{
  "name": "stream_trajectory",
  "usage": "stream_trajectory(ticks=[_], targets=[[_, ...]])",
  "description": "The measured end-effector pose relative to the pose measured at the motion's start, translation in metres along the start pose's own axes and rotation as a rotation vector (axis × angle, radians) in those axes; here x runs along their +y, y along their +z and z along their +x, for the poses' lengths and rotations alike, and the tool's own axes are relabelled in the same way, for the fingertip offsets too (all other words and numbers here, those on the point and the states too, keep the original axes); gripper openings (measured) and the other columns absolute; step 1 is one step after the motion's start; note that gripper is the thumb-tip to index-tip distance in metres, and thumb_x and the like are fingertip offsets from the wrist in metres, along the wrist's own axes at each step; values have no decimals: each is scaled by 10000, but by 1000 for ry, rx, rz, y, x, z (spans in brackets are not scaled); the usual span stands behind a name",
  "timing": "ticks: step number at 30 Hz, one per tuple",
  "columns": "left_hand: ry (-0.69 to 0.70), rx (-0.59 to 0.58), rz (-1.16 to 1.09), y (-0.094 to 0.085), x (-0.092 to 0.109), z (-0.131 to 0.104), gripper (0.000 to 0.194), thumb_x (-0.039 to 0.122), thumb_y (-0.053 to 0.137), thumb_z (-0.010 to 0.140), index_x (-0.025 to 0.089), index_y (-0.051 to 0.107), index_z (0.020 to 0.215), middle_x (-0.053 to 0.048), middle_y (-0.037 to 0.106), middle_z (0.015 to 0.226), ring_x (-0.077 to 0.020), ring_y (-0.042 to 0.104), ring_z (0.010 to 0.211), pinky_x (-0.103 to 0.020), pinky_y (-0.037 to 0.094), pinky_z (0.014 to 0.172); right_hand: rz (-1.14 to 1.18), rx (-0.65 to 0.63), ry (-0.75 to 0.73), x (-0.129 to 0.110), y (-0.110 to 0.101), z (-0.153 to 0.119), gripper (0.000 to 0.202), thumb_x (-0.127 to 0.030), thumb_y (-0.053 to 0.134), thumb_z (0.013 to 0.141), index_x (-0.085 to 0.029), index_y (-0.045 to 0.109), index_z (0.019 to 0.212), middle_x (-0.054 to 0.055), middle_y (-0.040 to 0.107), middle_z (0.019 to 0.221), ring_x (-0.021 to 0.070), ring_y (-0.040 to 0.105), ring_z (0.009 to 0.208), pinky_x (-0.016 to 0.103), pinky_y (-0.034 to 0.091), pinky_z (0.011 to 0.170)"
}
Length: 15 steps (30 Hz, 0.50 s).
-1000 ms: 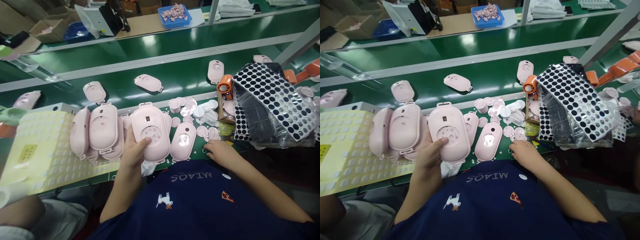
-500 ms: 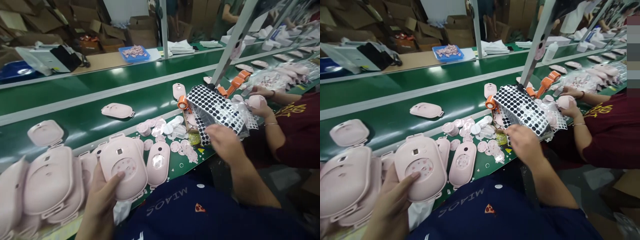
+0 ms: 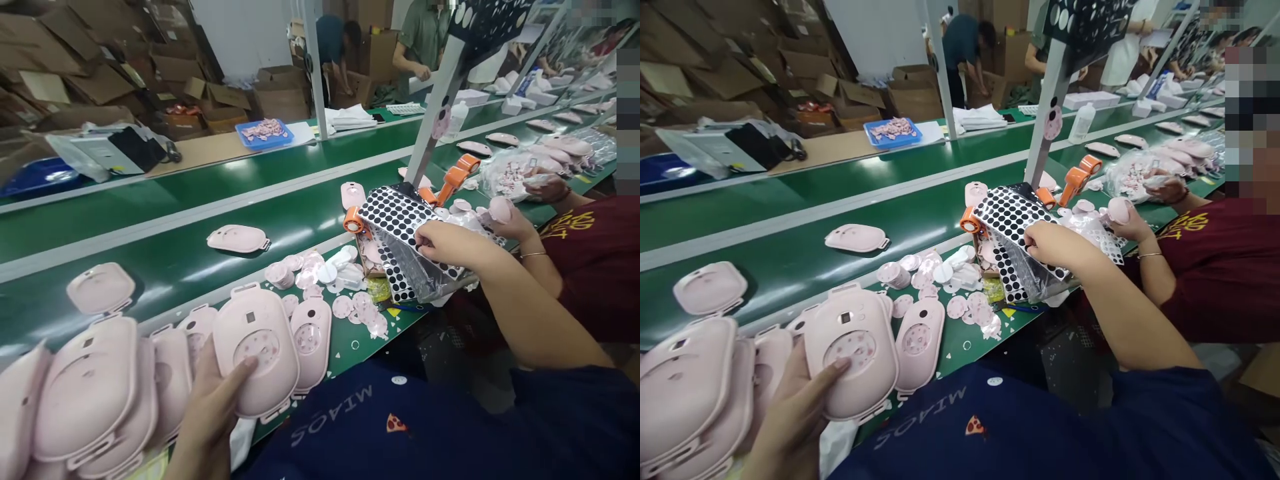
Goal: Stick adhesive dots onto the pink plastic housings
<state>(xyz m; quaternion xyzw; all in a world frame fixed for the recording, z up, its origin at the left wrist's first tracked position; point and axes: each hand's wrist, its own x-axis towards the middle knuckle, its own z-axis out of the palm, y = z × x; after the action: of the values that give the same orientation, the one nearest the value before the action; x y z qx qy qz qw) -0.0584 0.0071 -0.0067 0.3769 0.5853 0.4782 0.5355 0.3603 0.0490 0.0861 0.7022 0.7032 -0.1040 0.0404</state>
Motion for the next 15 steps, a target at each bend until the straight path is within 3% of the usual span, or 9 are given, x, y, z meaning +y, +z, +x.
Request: stream_trajectory(ticks=[4, 9, 12, 15], targets=[[-31, 38, 52, 0, 3, -4, 894, 389, 893, 610, 279, 545, 1426, -60, 724, 1158, -309, 711, 1036, -324, 635, 767, 12, 50, -47, 4, 3, -9, 101, -183, 549, 869, -202, 513, 776, 65, 611, 889, 181, 548, 769, 301, 371, 648], [-64, 51, 100, -6, 2, 1, 854, 419, 912, 543, 350, 602, 1336, -20, 765, 1101, -387, 713, 1073, -463, 655, 835, 192, 145, -133, 16, 13, -26, 124, -207, 539, 876, -213, 499, 758, 78, 617, 941, 223, 573, 904, 355, 443, 806], [-75, 8, 105, -4, -2, 4, 815, 470, 886, 612, 358, 573, 1356, -26, 758, 1088, -389, 709, 1078, -492, 653, 841, 421, 417, -117, 11, 19, -40, 139, -212, 561, 859, -222, 495, 737, 67, 636, 956, 214, 592, 932, 370, 472, 853], [-23, -41, 119, 7, -6, 3, 858, 482, 878, 638, 254, 538, 1393, -102, 721, 1165, -401, 681, 1130, -489, 629, 893, 722, 753, -103, -25, 30, -54, 130, -250, 594, 872, -239, 540, 754, 27, 638, 836, 187, 598, 822, 366, 509, 795]])
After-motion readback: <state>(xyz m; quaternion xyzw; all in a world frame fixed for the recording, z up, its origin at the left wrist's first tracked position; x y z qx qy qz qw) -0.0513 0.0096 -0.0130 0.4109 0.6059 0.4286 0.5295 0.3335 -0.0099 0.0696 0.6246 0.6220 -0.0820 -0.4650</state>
